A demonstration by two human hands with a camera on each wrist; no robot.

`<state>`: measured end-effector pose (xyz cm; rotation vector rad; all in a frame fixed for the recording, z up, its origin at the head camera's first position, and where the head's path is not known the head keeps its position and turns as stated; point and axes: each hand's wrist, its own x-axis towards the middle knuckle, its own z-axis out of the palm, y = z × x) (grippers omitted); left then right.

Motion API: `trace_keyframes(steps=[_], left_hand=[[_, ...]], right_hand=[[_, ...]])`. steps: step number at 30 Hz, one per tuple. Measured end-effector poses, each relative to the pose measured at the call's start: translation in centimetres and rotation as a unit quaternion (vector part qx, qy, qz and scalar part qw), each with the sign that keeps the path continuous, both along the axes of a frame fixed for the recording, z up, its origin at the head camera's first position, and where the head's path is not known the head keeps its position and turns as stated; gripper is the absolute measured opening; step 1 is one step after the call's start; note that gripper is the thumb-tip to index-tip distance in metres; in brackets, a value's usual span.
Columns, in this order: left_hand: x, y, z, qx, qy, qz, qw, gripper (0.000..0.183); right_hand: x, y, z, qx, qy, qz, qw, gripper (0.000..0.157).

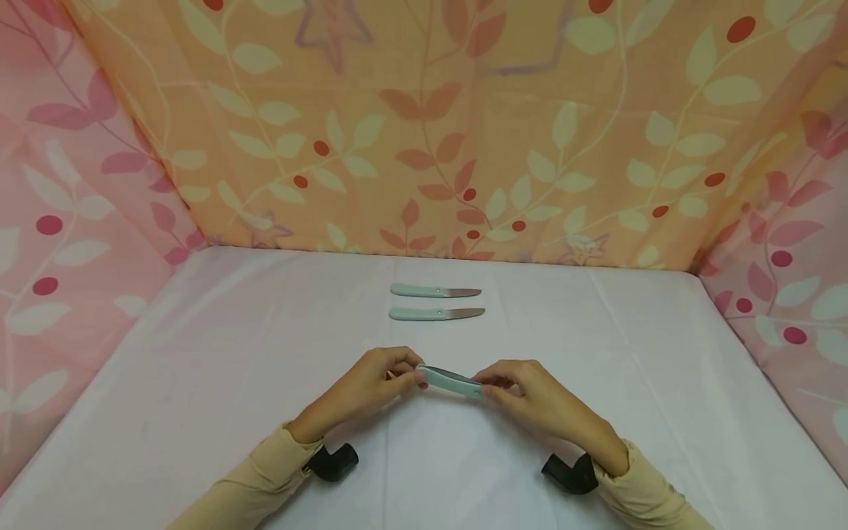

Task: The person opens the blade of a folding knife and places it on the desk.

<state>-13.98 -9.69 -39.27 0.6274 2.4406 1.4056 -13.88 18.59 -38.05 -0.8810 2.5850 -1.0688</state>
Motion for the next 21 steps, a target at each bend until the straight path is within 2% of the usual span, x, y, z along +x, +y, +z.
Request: trace_keyframes(steps=[6,21], left_hand=[[0.3,0.3,0.3,0.011,-0.017,0.012,0.9997,0.015],[1.6,1.8,-0.1,0.011,-0.016,-0.038,0.9991,0.018]], right_hand=[[0.1,-0.1,0.0,-0.018,0.012,0.012,1.0,0.016],[1.4,-1.5,-0.1,-0.056,0.013,0.027,0.998,0.016]])
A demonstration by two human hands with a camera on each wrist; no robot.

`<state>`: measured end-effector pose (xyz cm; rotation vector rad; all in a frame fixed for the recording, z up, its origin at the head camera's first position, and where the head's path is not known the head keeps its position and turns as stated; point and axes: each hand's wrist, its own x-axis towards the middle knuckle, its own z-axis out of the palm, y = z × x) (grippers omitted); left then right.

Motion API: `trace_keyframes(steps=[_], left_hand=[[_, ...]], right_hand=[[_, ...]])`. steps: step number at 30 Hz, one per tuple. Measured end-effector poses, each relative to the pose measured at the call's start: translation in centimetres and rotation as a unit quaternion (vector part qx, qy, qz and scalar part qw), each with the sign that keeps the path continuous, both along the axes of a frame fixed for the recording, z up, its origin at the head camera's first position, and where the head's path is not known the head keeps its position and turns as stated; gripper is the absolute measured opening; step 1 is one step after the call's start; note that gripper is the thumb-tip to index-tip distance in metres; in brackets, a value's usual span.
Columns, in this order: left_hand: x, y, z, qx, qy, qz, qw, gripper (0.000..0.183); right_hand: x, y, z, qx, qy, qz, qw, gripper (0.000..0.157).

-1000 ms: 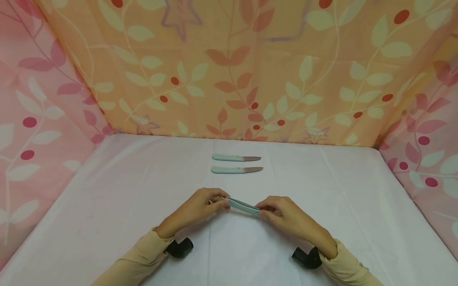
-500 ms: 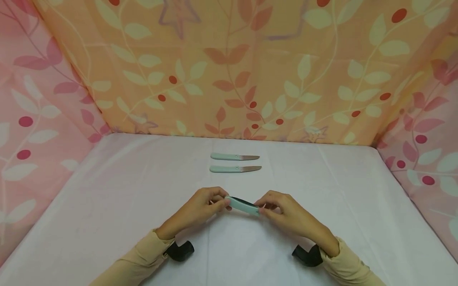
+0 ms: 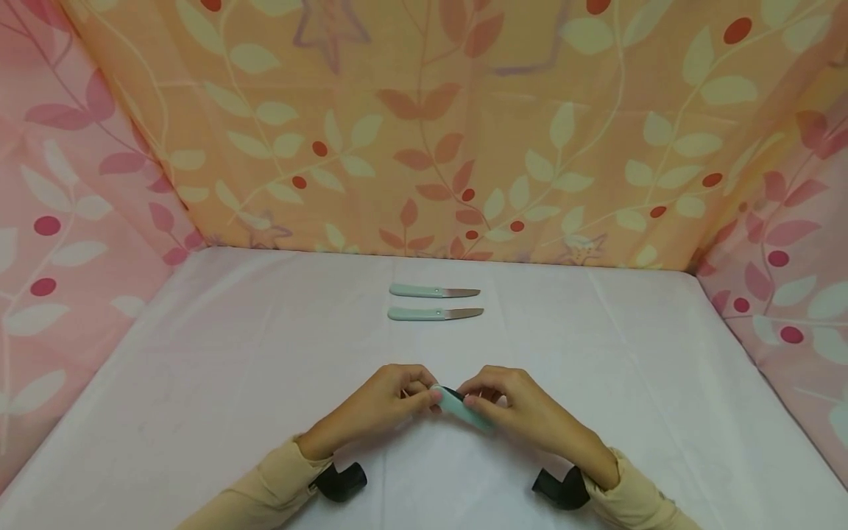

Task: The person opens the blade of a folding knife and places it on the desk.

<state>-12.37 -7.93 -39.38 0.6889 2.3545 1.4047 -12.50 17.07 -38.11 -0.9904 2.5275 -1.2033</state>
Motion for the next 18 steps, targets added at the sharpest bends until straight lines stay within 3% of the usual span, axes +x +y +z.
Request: trace_keyframes(steps=[12,18], left_hand=[[0.7,0.5,0.29,-0.005,-0.013,-0.014,0.9998,0.018],[0.72,0.65,0.4,-0.003,-0.015,-0.017,0.9997,0.017]], right_hand=[[0.14,-0.46,-0.06,0.015,-0.017,0.0,1.0,0.012],[0.46,-0.68,0.06,0.027,-0.003,-0.017,0.999,0.008]])
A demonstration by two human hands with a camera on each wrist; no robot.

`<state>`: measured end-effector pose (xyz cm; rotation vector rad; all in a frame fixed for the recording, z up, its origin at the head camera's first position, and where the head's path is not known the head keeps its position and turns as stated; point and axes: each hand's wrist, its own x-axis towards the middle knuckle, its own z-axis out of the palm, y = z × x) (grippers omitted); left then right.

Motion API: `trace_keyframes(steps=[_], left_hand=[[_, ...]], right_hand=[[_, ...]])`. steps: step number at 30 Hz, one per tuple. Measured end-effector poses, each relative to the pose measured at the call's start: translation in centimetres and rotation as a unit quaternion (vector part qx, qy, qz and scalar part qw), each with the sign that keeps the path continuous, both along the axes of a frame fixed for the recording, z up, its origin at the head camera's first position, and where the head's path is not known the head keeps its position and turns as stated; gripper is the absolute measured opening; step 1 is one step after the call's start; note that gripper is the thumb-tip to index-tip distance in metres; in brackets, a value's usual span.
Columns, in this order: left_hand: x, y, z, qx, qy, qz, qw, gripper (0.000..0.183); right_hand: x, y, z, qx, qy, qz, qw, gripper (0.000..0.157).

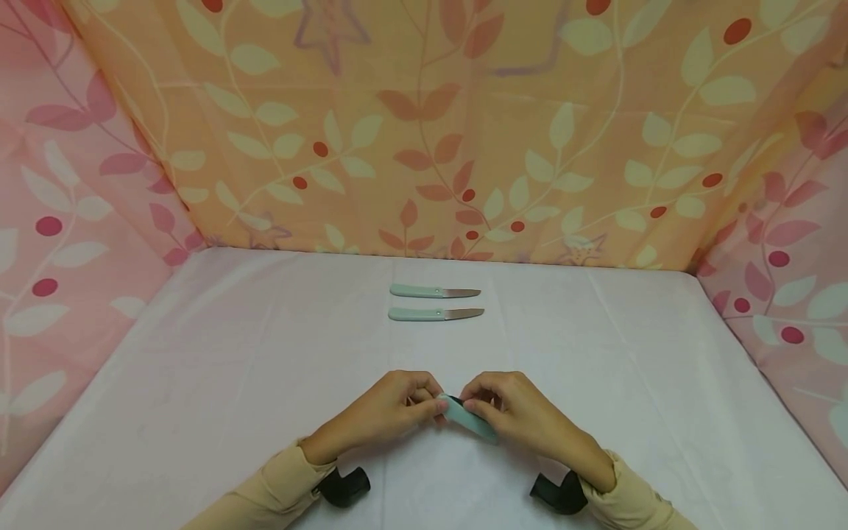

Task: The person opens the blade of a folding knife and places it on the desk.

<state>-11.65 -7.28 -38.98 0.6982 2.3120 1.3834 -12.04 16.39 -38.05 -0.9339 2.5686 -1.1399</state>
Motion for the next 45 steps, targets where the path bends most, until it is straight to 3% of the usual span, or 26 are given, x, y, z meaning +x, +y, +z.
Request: trace_keyframes(steps=[9,20,26,34,45], left_hand=[[-0.11,0.07,-0.11,-0.008,0.009,-0.001,0.9999,0.014],[-0.1,0.01,-0.1,-0.014,0.014,-0.002,0.9998,0.012],[-0.07,-0.01,-0.24,-0.018,0.015,-0.003,0.9997,0.01],[-0.1,-0.05,-0.11,-0.017,0.015,0.001,0.9997,0.011],[-0.29,-0.33,0.08,-0.016,-0.01,0.002,0.9998,0.015]], right_hand=[[0.12,-0.01,-0.02,0.002,0.017,-0.039,0.999,0.003],[0.08,-0.03,0.06,0.003,0.035,-0.046,0.998,0.003],[0.19,-0.04,0.1,0.013,0.047,-0.073,0.996,0.003],[-0.06,0.28,0.18,0.002,0.035,-0.091,0.995,0.003],[-0.24,0.29,0.44,-0.02,-0.02,-0.08,0.996,0.005]])
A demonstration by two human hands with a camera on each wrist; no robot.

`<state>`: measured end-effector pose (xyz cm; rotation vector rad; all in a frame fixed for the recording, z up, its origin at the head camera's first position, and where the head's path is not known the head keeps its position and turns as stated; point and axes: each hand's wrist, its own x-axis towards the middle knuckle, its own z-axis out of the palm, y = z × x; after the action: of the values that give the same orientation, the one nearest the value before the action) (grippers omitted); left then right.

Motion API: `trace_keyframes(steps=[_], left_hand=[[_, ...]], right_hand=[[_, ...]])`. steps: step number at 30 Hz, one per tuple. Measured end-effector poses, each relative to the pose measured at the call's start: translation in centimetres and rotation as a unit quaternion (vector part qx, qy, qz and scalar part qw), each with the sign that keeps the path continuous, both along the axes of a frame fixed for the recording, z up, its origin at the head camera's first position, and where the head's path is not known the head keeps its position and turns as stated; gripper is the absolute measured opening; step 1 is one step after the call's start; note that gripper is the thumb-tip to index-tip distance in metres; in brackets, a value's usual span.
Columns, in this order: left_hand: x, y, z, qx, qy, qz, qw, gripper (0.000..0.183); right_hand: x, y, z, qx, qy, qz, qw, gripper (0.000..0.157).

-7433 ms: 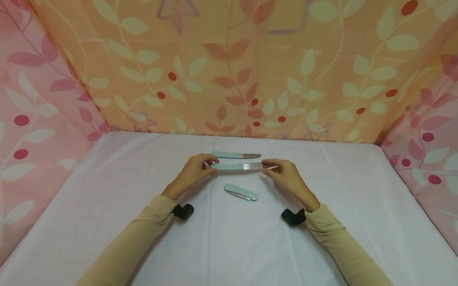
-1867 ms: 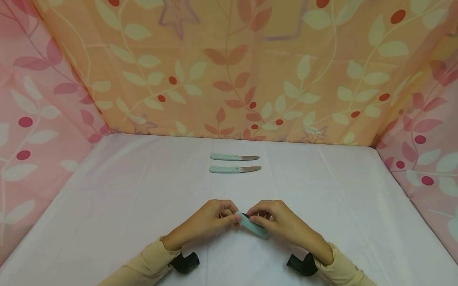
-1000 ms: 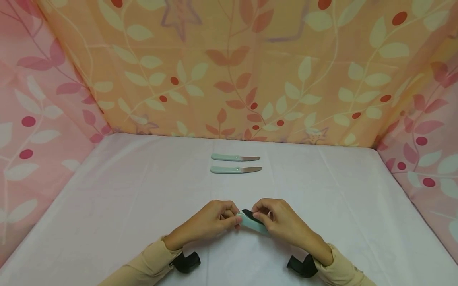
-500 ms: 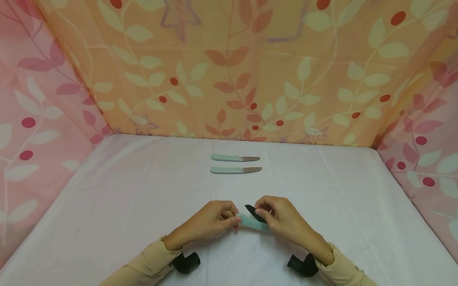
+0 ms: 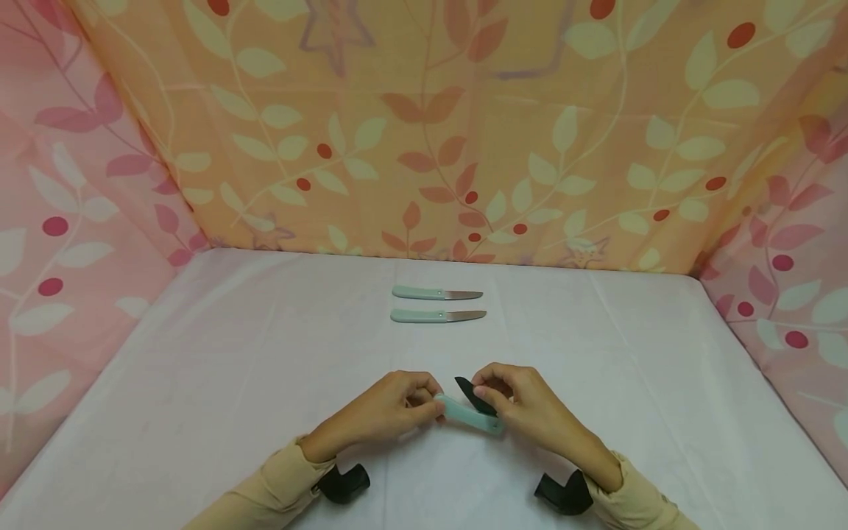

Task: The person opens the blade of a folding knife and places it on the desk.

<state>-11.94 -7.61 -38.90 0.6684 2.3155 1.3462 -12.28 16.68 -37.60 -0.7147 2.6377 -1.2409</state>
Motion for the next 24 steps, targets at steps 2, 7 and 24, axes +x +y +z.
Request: trace_keyframes(steps=[2,7,24], left_hand=[[-0.03,0.01,-0.09,0.005,0.0,0.0,1.0,0.016],[-0.01,0.09,-0.31,0.012,0.0,-0.002,0.9999,0.015],[0.25,0.31,-0.39,0.018,0.014,-0.007,0.9997,0.013]], right_hand=[[0.0,0.03,0.03,-0.002,-0.007,0.0,1.0,0.006],[0.02,0.02,0.03,-0.008,-0.022,0.005,1.0,0.007],[0.27,-0.19,0.22,-0.017,-0.032,0.026,0.999,0.021]])
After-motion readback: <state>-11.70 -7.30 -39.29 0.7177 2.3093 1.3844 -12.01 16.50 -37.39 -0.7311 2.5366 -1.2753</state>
